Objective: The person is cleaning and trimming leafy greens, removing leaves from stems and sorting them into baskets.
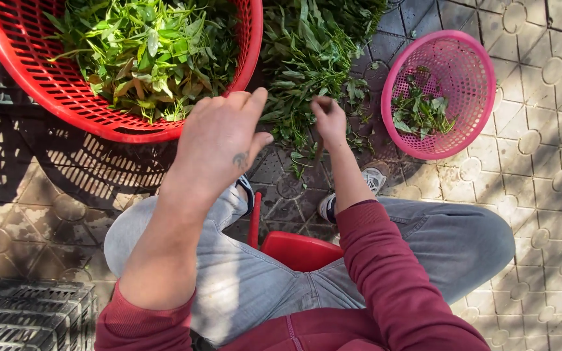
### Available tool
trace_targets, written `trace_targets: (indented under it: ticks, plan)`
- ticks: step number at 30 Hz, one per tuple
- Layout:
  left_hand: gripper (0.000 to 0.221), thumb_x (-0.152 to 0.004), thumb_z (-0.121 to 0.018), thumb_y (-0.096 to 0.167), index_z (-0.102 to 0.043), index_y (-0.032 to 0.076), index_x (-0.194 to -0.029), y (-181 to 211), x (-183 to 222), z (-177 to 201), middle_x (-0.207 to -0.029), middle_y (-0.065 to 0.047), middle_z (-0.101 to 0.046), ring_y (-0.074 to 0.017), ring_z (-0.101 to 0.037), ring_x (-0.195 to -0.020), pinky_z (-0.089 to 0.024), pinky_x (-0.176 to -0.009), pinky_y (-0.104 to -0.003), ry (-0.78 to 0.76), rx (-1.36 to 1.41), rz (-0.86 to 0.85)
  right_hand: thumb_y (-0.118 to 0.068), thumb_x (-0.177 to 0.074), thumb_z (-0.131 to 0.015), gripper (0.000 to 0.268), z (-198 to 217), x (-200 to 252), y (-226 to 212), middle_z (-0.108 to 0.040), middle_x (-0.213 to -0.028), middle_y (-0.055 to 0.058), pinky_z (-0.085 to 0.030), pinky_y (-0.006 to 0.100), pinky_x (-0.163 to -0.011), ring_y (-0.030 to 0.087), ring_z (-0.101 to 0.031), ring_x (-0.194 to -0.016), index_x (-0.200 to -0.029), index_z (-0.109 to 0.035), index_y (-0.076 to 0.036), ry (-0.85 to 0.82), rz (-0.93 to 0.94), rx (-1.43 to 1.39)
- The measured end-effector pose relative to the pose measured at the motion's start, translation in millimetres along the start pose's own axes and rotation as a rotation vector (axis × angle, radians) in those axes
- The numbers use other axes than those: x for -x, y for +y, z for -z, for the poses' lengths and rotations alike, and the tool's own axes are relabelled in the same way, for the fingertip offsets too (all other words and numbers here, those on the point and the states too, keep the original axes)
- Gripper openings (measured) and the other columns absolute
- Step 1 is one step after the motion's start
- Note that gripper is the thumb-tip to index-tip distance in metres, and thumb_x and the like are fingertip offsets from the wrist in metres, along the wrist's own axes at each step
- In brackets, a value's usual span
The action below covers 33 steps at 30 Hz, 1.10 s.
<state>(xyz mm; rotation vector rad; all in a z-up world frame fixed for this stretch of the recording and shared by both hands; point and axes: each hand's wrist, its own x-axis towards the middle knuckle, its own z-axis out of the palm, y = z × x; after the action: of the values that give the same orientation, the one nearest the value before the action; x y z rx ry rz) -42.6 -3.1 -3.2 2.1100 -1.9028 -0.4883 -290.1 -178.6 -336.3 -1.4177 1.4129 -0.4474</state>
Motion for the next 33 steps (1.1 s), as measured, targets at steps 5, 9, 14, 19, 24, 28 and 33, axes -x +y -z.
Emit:
trace_targets:
  ticks: [5, 9, 14, 19, 24, 28, 33]
  plan:
    - [0.069, -0.097, -0.081, 0.037, -0.061, 0.003, -0.154, 18, -5, -6, -0.126, -0.022, -0.073, -0.0474, -0.076, -0.107, -0.051, -0.103, -0.058, 0.016, 0.041, -0.024, -0.028, -0.1, -0.08, 0.015, 16, 15, 152, -0.078, -0.094, 0.003, -0.061, 0.051, -0.092, 0.03, -0.076, -0.097, -0.114, -0.082, -0.022, 0.004, -0.176, 0.463]
    - [0.076, -0.092, -0.084, 0.038, -0.06, 0.002, -0.153, 24, -6, -18, -0.123, -0.021, -0.072, -0.0462, -0.075, -0.104, -0.05, -0.103, -0.057, 0.006, 0.018, -0.031, -0.025, -0.1, -0.082, 0.024, -12, 27, 162, -0.067, -0.097, 0.008, -0.062, 0.056, -0.094, 0.036, -0.073, -0.103, -0.121, -0.074, -0.019, -0.1, -0.146, 0.53]
    - [0.075, -0.093, -0.084, 0.037, -0.06, -0.001, -0.152, 20, -10, -32, -0.116, -0.023, -0.072, -0.0481, -0.075, -0.101, -0.05, -0.1, -0.06, -0.014, 0.037, -0.047, -0.023, -0.097, -0.084, 0.016, -25, 22, 166, -0.067, -0.102, 0.009, -0.064, 0.052, -0.089, 0.037, -0.076, -0.1, -0.109, -0.076, -0.016, -0.157, -0.097, 0.604]
    - [0.068, -0.097, -0.082, 0.034, -0.062, -0.002, -0.15, 14, -13, -36, -0.116, -0.025, -0.073, -0.0505, -0.075, -0.101, -0.051, -0.099, -0.062, -0.077, 0.055, -0.061, -0.028, -0.096, -0.089, 0.02, 10, 49, 116, -0.08, -0.095, 0.001, -0.062, 0.039, -0.077, 0.018, -0.077, -0.087, -0.114, -0.084, -0.022, -0.223, -0.161, 0.201]
    - [0.056, -0.096, -0.084, 0.028, -0.067, 0.0, -0.142, 9, -18, -40, -0.114, -0.026, -0.075, -0.0529, -0.077, -0.1, -0.056, -0.094, -0.064, -0.11, 0.081, -0.054, -0.014, -0.096, -0.087, 0.018, 42, 71, 50, -0.067, -0.064, 0.005, -0.044, 0.024, -0.043, 0.011, -0.057, -0.044, -0.113, -0.083, -0.007, -0.25, -0.154, -0.126]
    - [0.057, -0.095, -0.085, 0.03, -0.068, 0.002, -0.142, -5, -20, -57, -0.114, -0.025, -0.076, -0.0522, -0.077, -0.098, -0.057, -0.092, -0.064, -0.106, 0.052, -0.074, -0.023, -0.097, -0.088, 0.019, 52, 76, 48, -0.082, -0.091, 0.004, -0.06, 0.037, -0.081, 0.017, -0.077, -0.087, -0.115, -0.086, -0.017, -0.207, -0.016, 0.156]
    - [0.054, -0.105, -0.077, 0.027, -0.065, -0.001, -0.15, -5, -25, -37, -0.12, -0.03, -0.075, -0.0534, -0.077, -0.102, -0.058, -0.093, -0.064, -0.206, 0.093, -0.025, -0.026, -0.094, -0.091, 0.024, 61, 90, -19, -0.074, -0.076, -0.002, -0.051, 0.026, -0.062, 0.007, -0.061, -0.065, -0.116, -0.087, -0.016, -0.245, -0.126, -0.02]
